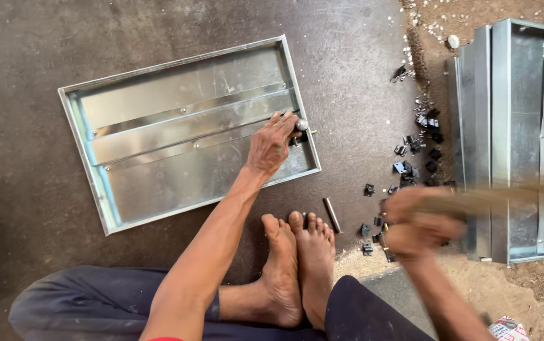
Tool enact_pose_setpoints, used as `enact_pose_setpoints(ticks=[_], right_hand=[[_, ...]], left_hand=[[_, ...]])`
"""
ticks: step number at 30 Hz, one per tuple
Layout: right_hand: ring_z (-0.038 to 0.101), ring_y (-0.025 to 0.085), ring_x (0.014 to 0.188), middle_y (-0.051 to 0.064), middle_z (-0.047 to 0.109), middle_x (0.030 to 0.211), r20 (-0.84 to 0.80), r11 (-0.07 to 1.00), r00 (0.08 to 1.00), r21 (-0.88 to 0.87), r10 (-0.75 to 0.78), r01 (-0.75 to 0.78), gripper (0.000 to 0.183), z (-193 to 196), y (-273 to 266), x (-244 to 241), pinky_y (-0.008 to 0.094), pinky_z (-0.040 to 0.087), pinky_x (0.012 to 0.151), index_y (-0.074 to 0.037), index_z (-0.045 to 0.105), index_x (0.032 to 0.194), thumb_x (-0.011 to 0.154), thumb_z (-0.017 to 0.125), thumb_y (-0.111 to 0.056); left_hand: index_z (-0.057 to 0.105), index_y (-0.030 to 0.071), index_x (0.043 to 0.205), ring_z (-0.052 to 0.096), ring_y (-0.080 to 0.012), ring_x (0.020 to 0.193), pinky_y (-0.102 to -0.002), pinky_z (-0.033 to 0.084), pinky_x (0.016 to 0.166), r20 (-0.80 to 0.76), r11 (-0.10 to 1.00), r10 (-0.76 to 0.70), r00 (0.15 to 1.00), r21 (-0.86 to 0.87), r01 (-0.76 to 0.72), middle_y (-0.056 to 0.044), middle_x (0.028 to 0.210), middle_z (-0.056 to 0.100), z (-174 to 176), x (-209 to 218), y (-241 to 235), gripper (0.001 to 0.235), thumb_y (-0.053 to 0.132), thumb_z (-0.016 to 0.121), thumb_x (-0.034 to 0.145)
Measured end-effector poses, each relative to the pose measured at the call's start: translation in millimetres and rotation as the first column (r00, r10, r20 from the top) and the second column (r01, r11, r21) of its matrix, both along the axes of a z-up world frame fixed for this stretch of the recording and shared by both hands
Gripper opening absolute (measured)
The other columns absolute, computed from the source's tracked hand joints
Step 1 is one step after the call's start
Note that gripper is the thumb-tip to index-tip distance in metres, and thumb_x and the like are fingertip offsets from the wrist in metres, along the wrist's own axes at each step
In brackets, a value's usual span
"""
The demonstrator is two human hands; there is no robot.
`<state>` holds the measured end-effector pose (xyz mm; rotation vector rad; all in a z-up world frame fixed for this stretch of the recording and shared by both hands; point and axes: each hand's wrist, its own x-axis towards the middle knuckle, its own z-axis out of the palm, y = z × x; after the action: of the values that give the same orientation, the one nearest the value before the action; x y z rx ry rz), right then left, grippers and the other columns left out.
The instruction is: The person attaches small black plastic components to the inside corners of a metal tray by hammering them into place and then moves the tray to a stack.
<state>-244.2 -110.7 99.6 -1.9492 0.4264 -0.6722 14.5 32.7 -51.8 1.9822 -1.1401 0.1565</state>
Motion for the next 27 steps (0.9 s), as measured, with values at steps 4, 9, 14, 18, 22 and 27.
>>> enact_pose_setpoints(ticks=[4, 9, 14, 18, 22, 27], right_hand=[[0.048, 0.023, 0.061, 0.019, 0.054, 0.067, -0.745, 0.995, 0.661, -0.032, -0.088, 0.096, 0.049, -39.3, 33.1, -34.5, 0.039, 0.046, 0.054, 0.001, 0.059, 0.088, 0.11, 0.056, -0.042], [0.067, 0.032, 0.06, 0.021, 0.068, 0.07, -0.885, 0.939, 0.335, -0.256, -0.324, 0.232, 0.045, -41.4, 12.9, -100.6, 0.046, 0.053, 0.062, 0.001, 0.067, 0.097, 0.103, 0.058, -0.043], [0.066, 0.033, 0.089, 0.018, 0.07, 0.098, -0.603, 0.874, 0.722, -0.486, -0.339, 0.005, 0.03, -29.0, -30.2, -99.8, 0.044, 0.053, 0.079, -0.001, 0.069, 0.104, 0.099, 0.064, -0.03], [0.068, 0.026, 0.089, 0.014, 0.069, 0.099, -0.442, 0.929, 0.861, -0.358, -0.254, 0.09, 0.022, -61.6, -102.7, -13.5, 0.039, 0.053, 0.079, -0.001, 0.068, 0.108, 0.105, 0.063, -0.022], [0.068, 0.025, 0.09, 0.018, 0.071, 0.106, -0.292, 0.867, 0.872, -0.434, -0.392, 0.244, 0.025, -131.6, -189.7, 97.7, 0.039, 0.054, 0.079, -0.001, 0.074, 0.117, 0.099, 0.077, -0.018], [0.07, 0.024, 0.08, 0.014, 0.076, 0.093, -0.323, 0.812, 0.807, -0.504, -0.495, 0.296, 0.014, -167.1, -228.2, 139.8, 0.038, 0.057, 0.074, -0.006, 0.079, 0.102, 0.095, 0.081, -0.018]], left_hand=[[0.066, 0.01, 0.13, 0.072, -0.0325, 0.105, -0.041, 0.061, 0.086, -0.169, 0.992, 0.08, 0.982, 0.106, -0.063, -0.011, 0.125, 0.072, 21.9, -10.7, -6.6, 0.034, 0.012, 0.067, 0.097], [0.076, 0.017, 0.117, 0.075, -0.0273, 0.09, -0.041, 0.061, 0.078, -0.343, 0.977, -0.176, 0.923, 0.05, 0.205, -0.009, 0.102, 0.078, 63.2, -11.5, 1.4, 0.018, 0.024, 0.07, 0.102], [0.071, 0.005, 0.107, 0.067, -0.0298, 0.092, -0.043, 0.057, 0.081, -0.033, 0.992, -0.086, 0.996, 0.09, 0.089, -0.012, 0.101, 0.07, 67.2, -11.1, 3.5, 0.041, 0.039, 0.073, 0.084], [0.071, 0.008, 0.118, 0.065, -0.0244, 0.106, -0.036, 0.058, 0.09, -0.341, 0.887, 0.045, 0.939, 0.446, 0.12, -0.012, 0.112, 0.066, 44.9, -13.2, 3.3, 0.03, 0.034, 0.056, 0.113], [0.07, 0.007, 0.123, 0.061, -0.0265, 0.113, -0.043, 0.052, 0.099, -0.364, 0.914, 0.157, 0.918, 0.406, 0.004, -0.011, 0.115, 0.064, 52.3, -23.9, 4.0, 0.05, 0.05, 0.065, 0.097], [0.058, 0.006, 0.136, 0.053, -0.0332, 0.116, -0.049, 0.042, 0.094, 0.057, 0.906, 0.083, 0.995, 0.412, -0.099, -0.015, 0.127, 0.06, 71.4, -46.6, 19.2, 0.109, 0.081, 0.075, 0.059]])
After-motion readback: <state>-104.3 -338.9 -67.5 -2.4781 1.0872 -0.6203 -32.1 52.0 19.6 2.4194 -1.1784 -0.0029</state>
